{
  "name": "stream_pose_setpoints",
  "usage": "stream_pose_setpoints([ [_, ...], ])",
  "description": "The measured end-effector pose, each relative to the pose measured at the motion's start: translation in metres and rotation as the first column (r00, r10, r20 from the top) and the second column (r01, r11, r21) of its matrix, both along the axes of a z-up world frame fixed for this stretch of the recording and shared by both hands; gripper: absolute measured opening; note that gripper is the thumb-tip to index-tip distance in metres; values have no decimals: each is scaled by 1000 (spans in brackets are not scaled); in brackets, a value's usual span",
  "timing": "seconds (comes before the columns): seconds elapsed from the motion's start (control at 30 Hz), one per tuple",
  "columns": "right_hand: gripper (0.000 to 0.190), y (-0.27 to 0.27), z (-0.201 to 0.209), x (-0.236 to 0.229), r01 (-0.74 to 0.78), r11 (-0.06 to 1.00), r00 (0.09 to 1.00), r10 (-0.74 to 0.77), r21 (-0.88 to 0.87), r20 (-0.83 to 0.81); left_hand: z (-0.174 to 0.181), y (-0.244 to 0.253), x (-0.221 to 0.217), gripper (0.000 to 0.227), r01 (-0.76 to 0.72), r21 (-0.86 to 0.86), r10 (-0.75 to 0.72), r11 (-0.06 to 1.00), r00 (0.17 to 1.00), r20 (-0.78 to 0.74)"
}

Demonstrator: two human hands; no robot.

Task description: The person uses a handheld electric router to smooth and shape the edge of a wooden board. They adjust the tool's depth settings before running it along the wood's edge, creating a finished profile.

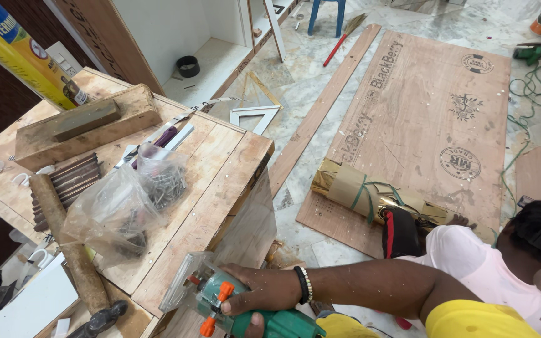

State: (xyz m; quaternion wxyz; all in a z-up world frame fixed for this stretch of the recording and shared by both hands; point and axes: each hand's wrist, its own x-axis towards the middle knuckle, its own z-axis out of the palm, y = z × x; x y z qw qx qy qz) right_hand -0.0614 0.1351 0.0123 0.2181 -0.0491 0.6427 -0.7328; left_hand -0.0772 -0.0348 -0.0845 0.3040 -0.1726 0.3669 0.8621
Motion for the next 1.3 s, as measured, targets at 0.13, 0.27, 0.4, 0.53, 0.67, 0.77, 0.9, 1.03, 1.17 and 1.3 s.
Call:
stream_pose_setpoints([
  [0.13,108,-6,-12,-2,27,999,993,-23,36,-113,-3,13,8,56,-11,24,10,1000,1000,25],
  [0.27,100,-3,-4,-1,14,995,983,4,100,-183,-5,43,3,57,-132,125,131,983,991,20],
  [0.4,110,-5,5,3,36,989,999,-33,-141,22,1,3,-7,57,-80,31,81,996,997,-15],
  [0.53,112,-6,6,-3,4,1000,1000,-4,-22,-30,1,8,-3,58,-120,53,121,991,993,-18],
  [0.67,115,-3,3,-2,-13,998,999,10,62,40,7,12,-4,58,-102,60,105,993,994,-37],
  [0.77,117,-5,5,-2,-22,997,999,20,77,33,16,10,-3,58,-86,57,89,995,995,-51],
  [0.9,116,-6,7,-2,-25,999,1000,25,38,9,30,15,-1,59,-41,69,47,997,996,-76],
  [1.03,115,-7,0,-2,-20,998,1000,20,56,0,52,25,8,59,4,92,5,996,995,-99],
  [1.17,105,-9,-11,-3,-11,982,988,40,188,-149,77,23,29,60,40,116,-25,992,992,-127],
  [1.3,90,-10,-10,1,-9,996,998,3,-94,-70,91,7,59,60,55,146,-37,988,992,-121],
])
